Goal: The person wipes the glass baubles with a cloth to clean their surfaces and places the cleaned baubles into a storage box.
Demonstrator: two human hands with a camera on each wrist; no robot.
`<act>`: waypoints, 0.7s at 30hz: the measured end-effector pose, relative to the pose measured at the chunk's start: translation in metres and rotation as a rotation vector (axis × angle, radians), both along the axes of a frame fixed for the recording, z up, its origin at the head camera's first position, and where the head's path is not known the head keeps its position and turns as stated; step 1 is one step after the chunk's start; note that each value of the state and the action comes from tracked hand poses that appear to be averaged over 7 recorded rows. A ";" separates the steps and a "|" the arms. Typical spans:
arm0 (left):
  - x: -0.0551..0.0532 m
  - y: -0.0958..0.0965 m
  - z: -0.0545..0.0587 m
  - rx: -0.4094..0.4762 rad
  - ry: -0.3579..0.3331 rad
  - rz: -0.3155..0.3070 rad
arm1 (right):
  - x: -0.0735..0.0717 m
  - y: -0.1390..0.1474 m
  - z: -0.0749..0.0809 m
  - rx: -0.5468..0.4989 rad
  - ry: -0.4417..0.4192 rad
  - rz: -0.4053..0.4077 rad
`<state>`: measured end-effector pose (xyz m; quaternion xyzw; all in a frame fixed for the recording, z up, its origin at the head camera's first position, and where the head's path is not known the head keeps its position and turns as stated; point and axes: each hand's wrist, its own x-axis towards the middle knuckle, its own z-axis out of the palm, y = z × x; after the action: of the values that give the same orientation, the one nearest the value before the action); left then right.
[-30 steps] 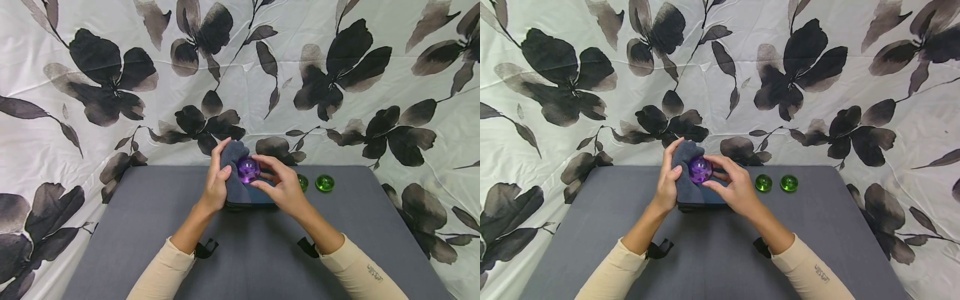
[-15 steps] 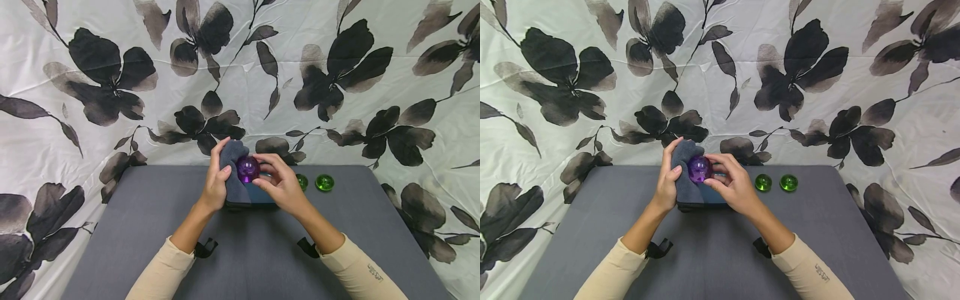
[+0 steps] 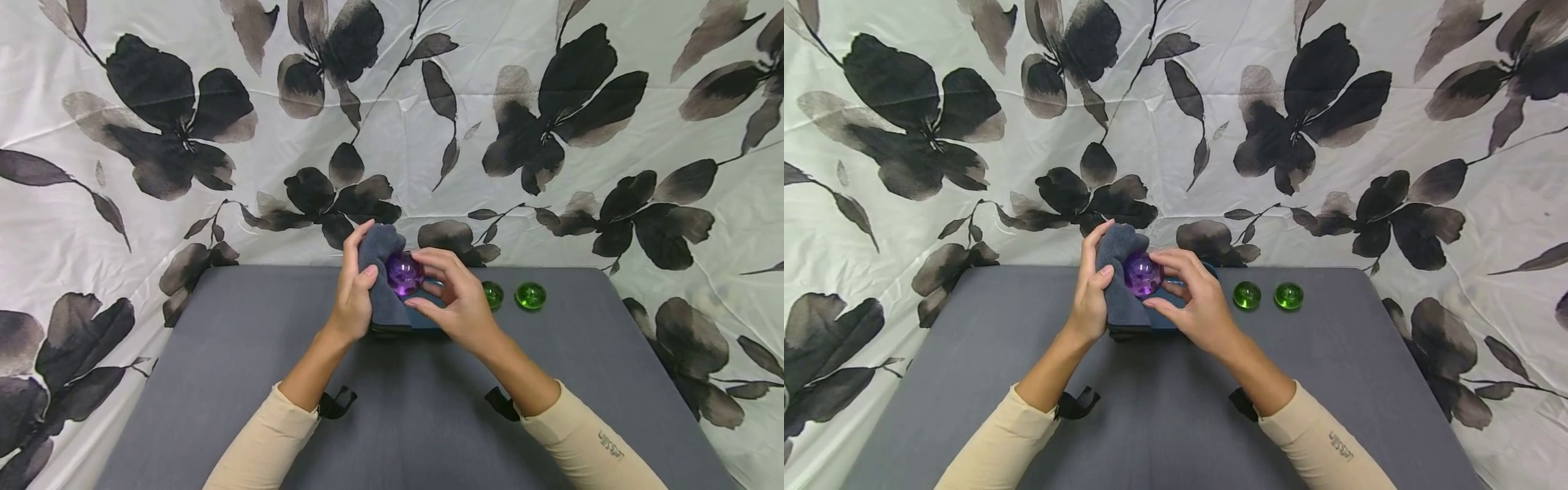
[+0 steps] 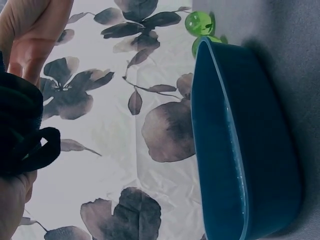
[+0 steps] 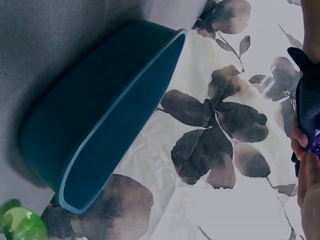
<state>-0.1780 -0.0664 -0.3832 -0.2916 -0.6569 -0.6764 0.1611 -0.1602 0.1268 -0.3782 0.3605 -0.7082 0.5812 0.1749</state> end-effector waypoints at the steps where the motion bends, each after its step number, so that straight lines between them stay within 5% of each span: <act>1: 0.000 0.000 0.000 -0.001 0.000 -0.001 | 0.000 0.000 0.001 0.009 0.010 -0.012; 14: 0.002 -0.002 0.003 -0.002 0.003 0.004 | -0.004 0.003 0.004 0.082 -0.064 -0.078; 21: 0.000 -0.002 0.000 0.004 0.003 0.021 | -0.001 0.000 0.005 0.029 -0.140 -0.036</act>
<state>-0.1783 -0.0682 -0.3829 -0.2852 -0.6585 -0.6754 0.1698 -0.1617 0.1263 -0.3734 0.3087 -0.7334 0.5915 0.1301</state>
